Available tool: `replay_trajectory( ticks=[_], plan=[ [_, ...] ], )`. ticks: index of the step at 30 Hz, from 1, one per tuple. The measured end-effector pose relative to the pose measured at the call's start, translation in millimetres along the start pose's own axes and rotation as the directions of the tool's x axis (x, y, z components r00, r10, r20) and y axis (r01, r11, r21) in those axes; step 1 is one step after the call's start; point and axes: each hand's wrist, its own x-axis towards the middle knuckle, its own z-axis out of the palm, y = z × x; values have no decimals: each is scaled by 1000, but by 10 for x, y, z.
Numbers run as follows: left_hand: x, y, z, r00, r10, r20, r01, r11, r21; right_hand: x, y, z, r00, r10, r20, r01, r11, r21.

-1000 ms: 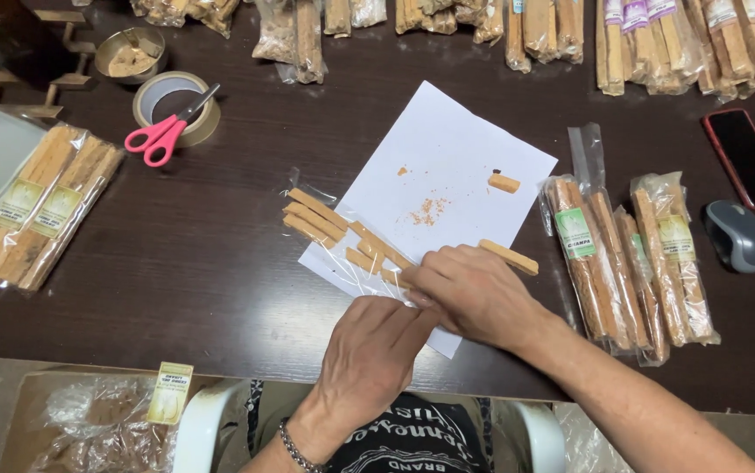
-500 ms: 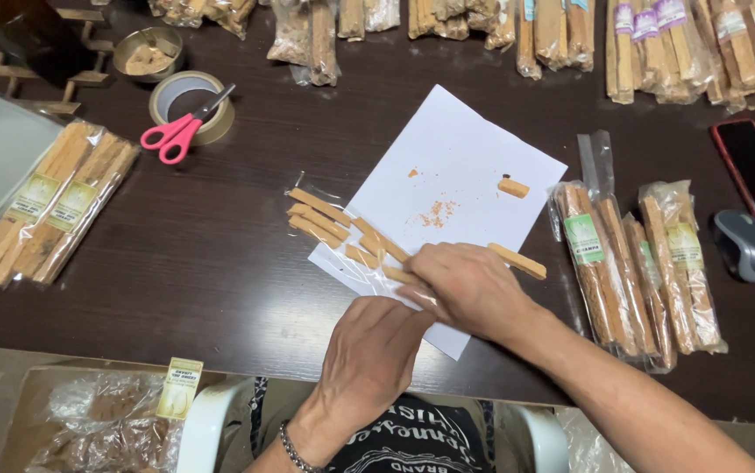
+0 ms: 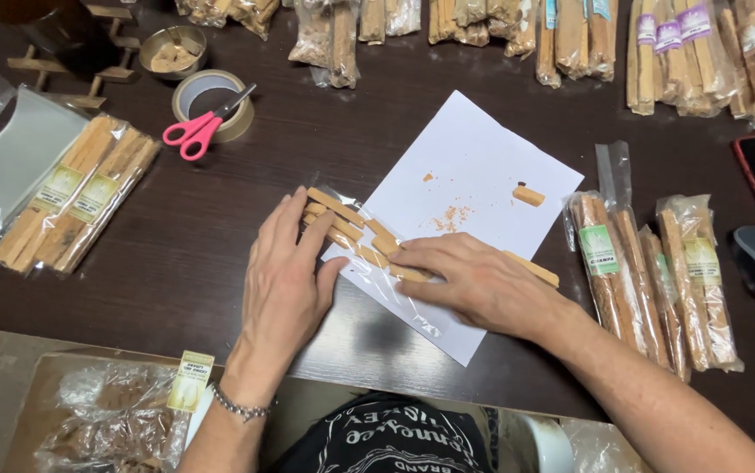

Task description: The person is picking up small wooden sticks from a table and carefully packing them into small clear plastic bags.

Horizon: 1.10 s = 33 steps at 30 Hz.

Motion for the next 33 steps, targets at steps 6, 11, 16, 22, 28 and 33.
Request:
replay_trajectory(
  ticks=[6,11,16,22,28,33],
  plan=[
    [-40,-107,204,997,61,-39,-57,994,97,-69,93,175,998,16,-61,-24,990,-137],
    [-222,-59,397,982,153,-113,-140,984,114,-109,158,370,993,28,-117,-49,983,-177],
    [-194,37,345,983,170,-75,-168,985,38,-149,175,411,987,33,-154,-63,980,-188],
    [-123,123,279,981,196,-9,-196,981,-3,-1,61,165,999,-23,-49,16,991,-136],
    [-14,211,143,986,153,67,-148,986,-74,-27,42,161,1000,20,-8,-20,996,-89],
    [102,307,-7,974,96,207,-89,995,-43,-138,70,211,998,41,-49,-46,995,-94]
  ],
)
